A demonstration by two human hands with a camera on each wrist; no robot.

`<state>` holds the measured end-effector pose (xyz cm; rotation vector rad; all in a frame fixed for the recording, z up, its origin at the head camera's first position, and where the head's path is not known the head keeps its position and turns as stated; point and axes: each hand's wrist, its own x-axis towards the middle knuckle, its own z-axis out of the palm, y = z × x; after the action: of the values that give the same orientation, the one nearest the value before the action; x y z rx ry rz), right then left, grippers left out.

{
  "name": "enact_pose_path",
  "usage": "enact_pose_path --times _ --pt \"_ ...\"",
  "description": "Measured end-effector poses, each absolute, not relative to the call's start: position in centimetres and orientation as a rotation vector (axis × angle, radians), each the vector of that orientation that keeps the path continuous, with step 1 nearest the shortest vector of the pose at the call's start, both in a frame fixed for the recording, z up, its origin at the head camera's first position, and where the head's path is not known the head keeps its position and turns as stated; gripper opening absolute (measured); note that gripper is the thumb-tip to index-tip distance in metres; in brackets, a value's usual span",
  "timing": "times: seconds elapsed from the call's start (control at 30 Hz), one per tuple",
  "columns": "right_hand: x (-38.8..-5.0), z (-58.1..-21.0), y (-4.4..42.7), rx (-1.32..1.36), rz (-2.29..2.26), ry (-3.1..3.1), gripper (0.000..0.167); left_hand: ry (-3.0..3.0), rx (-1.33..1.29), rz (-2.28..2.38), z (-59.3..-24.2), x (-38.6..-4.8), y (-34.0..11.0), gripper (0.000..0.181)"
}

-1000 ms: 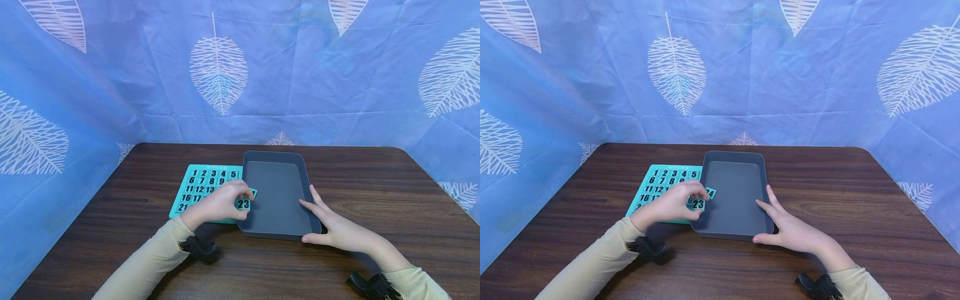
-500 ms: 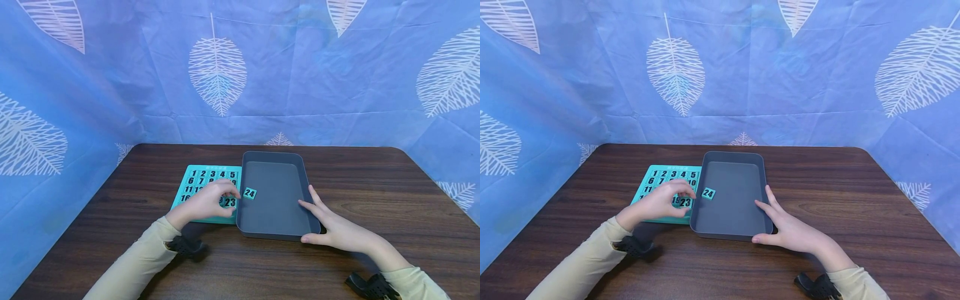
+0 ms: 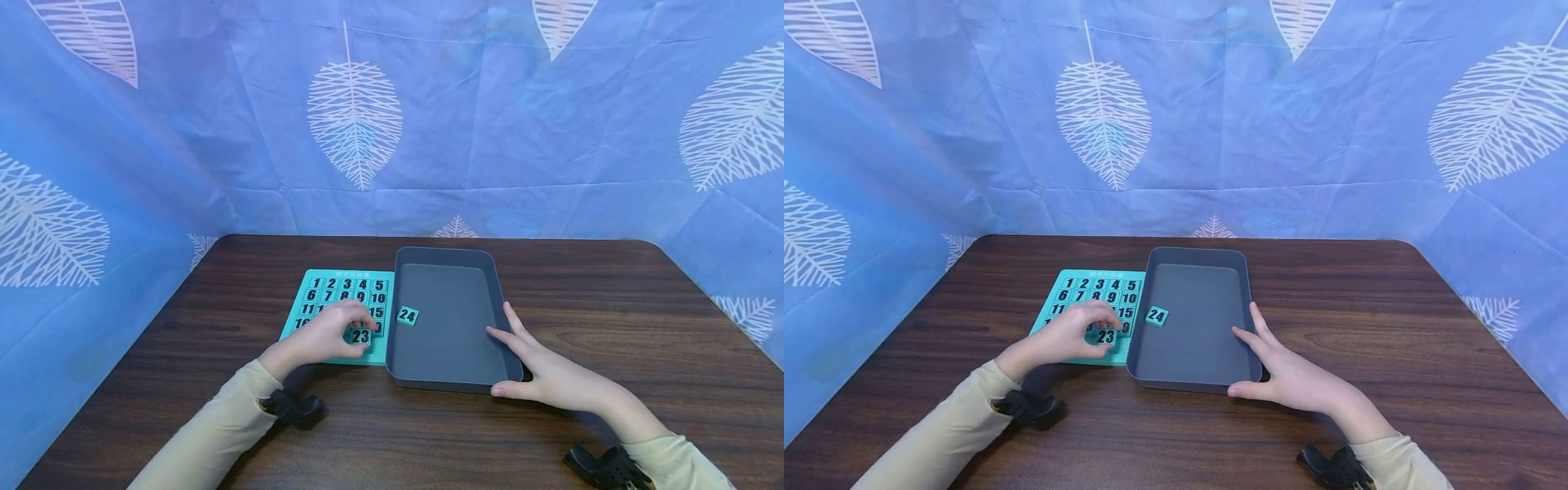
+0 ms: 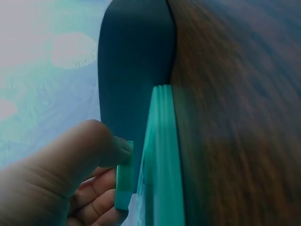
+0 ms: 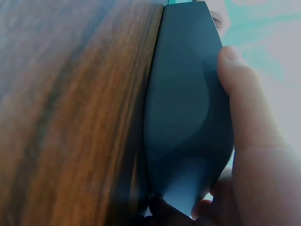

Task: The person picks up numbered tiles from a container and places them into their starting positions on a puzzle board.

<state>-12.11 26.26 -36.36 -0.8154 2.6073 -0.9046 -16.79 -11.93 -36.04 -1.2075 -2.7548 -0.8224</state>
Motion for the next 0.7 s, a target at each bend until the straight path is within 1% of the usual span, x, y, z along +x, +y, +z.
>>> enact_pose_path --times 0.43,0.7 --pt "-12.2 -36.4 26.4 -0.823 -0.918 2.597 0.084 -2.765 -1.199 -0.858 -37.2 -16.9 -13.1 0.020" --pt "-12.2 -36.5 26.3 -0.812 -0.920 2.588 0.085 -2.799 -1.196 -0.893 -37.1 -16.8 -13.6 0.021"
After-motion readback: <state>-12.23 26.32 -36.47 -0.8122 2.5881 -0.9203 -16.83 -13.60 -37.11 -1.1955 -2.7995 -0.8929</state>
